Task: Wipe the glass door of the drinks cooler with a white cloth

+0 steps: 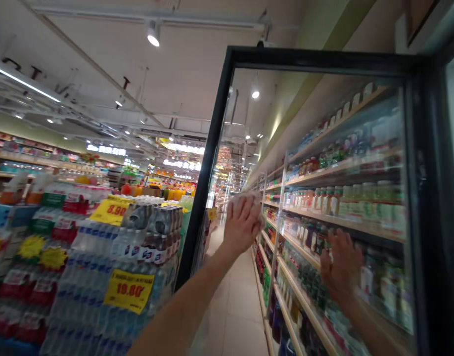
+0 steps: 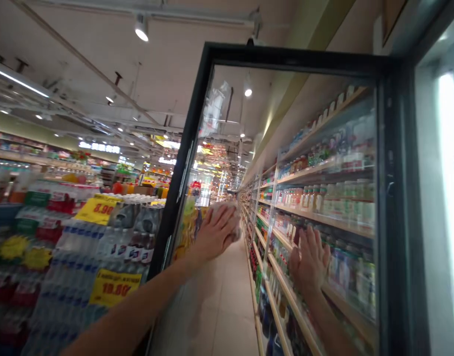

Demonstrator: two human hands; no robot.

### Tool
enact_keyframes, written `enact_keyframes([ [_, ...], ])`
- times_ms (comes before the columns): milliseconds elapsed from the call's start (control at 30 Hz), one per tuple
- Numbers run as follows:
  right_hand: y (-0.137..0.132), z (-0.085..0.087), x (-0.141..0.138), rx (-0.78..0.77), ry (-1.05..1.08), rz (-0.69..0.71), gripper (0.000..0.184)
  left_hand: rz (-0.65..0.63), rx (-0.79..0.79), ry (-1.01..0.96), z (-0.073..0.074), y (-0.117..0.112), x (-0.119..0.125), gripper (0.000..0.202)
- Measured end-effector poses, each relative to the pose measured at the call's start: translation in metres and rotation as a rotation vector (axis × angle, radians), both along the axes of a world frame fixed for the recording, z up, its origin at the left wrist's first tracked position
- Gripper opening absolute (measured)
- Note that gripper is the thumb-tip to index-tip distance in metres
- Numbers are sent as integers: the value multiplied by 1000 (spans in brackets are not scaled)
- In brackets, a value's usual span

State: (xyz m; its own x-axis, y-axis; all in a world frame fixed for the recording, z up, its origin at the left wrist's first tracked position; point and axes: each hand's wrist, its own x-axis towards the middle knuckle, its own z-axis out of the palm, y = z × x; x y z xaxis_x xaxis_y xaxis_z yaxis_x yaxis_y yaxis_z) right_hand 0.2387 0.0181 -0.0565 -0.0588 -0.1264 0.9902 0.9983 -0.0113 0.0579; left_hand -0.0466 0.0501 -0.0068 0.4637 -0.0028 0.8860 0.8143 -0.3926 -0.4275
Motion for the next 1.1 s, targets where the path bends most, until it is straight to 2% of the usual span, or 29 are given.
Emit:
enact_keyframes([
  [67, 3, -1, 2, 7, 9, 4, 52, 70, -49, -304, 12, 0, 16, 48],
  [100, 4, -1, 3, 9, 9, 6, 52, 78, -57, -342, 16, -1, 26, 49],
  [133, 5, -2, 3, 8, 9, 9, 53, 62, -52, -271, 17, -2, 35, 50],
  [233, 5, -1, 3, -5, 3, 8, 53, -96, 37, 298, 19, -6, 56, 47],
  [267, 4, -1, 2, -7, 0, 3, 52, -139, 60, 426, 23, -7, 58, 46],
  [300, 3, 0, 2, -8, -2, -2, 52, -160, 67, 455, 31, -7, 57, 46],
  [333, 2, 0, 1, -11, -5, -7, 51, -164, 61, 395, 41, -7, 55, 48],
  [400, -1, 2, -1, -19, -3, -9, 50, -114, 7, 53, 64, -4, 46, 48],
  [433, -2, 2, -2, -27, 4, -5, 50, -92, -11, -120, 73, -3, 42, 47],
  [467, -3, 3, -2, -38, 13, -1, 50, -86, -25, -183, 77, -2, 40, 47],
  [500, -4, 3, -3, -44, 19, 3, 51, -92, -29, -183, 76, -2, 38, 47],
  [533, -4, 3, -3, -48, 21, 6, 51, -112, -25, -94, 71, -3, 38, 47],
  [633, -6, 4, -3, -47, 21, 6, 51, -212, 23, 390, 49, -5, 36, 47],
  [667, -6, 3, -3, -46, 22, 3, 50, -229, 35, 478, 46, -5, 34, 46],
  [700, -5, 3, -3, -48, 25, 1, 50, -228, 37, 477, 46, -4, 32, 46],
  [733, -5, 3, -3, -54, 31, 0, 50, -209, 32, 387, 49, -3, 29, 45],
  [833, -5, 3, -2, -66, 46, 2, 51, -109, 2, -61, 60, -2, 23, 46],
  [867, -5, 3, -3, -63, 45, 5, 50, -94, -2, -116, 58, -3, 24, 46],
  [900, -4, 3, -3, -58, 44, 7, 50, -98, 1, -83, 54, -4, 25, 46],
  [933, -5, 3, -3, -54, 42, 10, 49, -120, 9, 28, 48, -4, 27, 46],
  [1033, -5, 3, -4, -53, 37, 16, 49, -205, 31, 449, 35, -5, 28, 46],
  [1067, -5, 3, -4, -54, 37, 17, 50, -208, 29, 479, 37, -4, 26, 47],
  [1100, -5, 3, -4, -53, 35, 17, 50, -197, 23, 416, 42, -2, 23, 47],
])
